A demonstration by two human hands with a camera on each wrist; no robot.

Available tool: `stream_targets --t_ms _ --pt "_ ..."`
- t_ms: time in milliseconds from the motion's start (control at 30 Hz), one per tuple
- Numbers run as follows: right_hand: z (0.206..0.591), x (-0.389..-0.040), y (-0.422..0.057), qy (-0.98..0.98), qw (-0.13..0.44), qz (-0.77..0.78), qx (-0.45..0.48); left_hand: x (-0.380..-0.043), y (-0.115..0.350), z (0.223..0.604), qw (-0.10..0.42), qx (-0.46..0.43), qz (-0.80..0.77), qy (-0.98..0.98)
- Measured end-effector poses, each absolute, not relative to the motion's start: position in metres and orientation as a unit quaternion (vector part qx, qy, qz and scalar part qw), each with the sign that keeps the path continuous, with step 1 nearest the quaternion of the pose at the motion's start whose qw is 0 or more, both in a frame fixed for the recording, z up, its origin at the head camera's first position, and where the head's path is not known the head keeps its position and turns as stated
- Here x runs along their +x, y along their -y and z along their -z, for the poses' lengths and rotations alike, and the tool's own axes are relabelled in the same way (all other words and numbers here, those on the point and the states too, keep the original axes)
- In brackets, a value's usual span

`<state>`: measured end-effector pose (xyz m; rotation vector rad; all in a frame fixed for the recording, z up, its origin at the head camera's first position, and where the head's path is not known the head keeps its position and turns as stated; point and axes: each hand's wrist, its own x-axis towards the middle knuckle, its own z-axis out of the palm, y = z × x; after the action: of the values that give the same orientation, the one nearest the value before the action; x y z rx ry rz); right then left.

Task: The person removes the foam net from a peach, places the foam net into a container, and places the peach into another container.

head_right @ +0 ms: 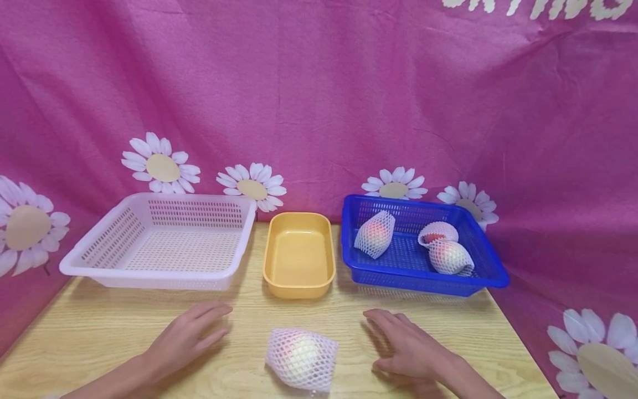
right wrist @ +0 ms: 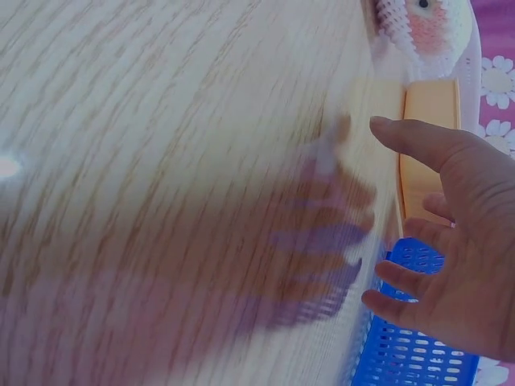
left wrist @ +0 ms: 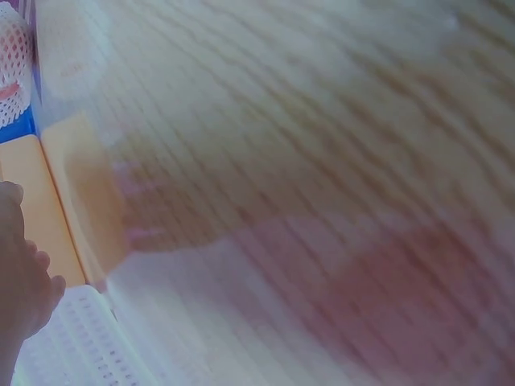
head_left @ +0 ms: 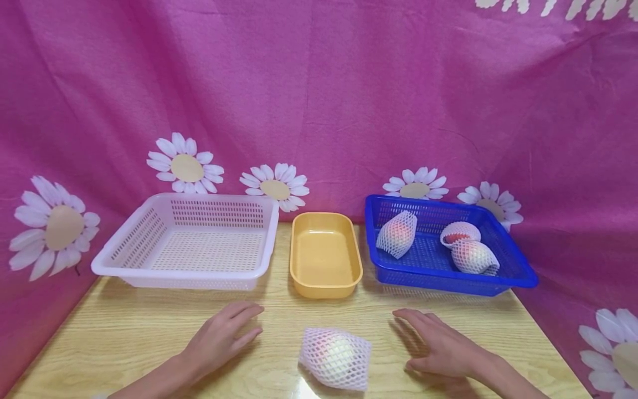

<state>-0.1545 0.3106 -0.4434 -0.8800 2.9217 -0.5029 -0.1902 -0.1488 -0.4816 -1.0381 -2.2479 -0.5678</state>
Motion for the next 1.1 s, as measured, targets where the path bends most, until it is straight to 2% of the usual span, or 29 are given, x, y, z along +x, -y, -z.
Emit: stream_targets --t_ms 433,667,1100 --pt "0.439 -0.158 -0.298 -0.937 0.023 0.174 -0.303 -0.19 0.139 0.483 0.312 -0.411 0.233 0.825" --pt "0.433 -0.161 -0.287 -0.93 0.05 0.195 -0.308 -0.194 0.125 0.479 0.314 -0.424 0.242 0.814" --pt "0.422 -0.161 -0.26 -0.913 0.121 0.247 -0.3 -0.19 0.104 0.482 0.276 -0.438 0.245 0.819"
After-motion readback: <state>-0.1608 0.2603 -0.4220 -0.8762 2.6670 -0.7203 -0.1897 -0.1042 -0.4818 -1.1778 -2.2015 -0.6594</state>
